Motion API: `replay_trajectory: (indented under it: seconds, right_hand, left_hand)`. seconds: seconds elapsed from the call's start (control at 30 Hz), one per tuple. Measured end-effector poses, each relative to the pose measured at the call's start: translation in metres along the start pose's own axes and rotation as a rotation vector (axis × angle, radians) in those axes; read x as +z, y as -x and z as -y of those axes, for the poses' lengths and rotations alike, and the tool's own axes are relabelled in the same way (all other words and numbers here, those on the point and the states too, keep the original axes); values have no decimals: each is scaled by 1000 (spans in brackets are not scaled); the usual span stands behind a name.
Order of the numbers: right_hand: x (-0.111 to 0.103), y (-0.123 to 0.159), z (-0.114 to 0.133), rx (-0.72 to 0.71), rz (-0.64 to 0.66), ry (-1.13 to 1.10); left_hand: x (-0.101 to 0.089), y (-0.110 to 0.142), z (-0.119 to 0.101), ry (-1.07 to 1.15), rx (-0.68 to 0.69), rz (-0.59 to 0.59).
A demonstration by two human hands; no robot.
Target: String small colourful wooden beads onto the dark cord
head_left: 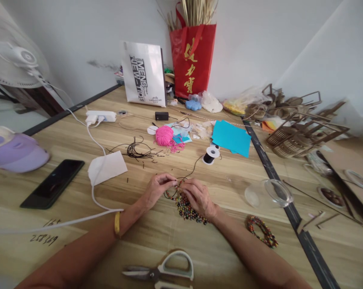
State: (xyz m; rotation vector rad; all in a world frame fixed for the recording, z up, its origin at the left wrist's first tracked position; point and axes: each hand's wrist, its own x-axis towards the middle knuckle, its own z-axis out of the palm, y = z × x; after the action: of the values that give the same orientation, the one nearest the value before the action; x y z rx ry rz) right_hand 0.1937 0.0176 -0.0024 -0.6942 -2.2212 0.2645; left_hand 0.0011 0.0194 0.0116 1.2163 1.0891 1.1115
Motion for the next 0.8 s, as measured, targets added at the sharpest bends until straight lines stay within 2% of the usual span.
replay_trajectory:
  seconds: [0.37, 0.5, 0.8]
  right_hand:
    - [2, -1, 0, 47, -20, -18]
    - [1, -1, 0, 49, -10, -7]
    - [3, -1, -1, 69, -10, 9]
  left_hand:
    - [-1, -1, 5, -8, 14, 117]
    - [-2, -2, 8, 13, 9, 116]
    - [-2, 0, 3, -118, 54, 164]
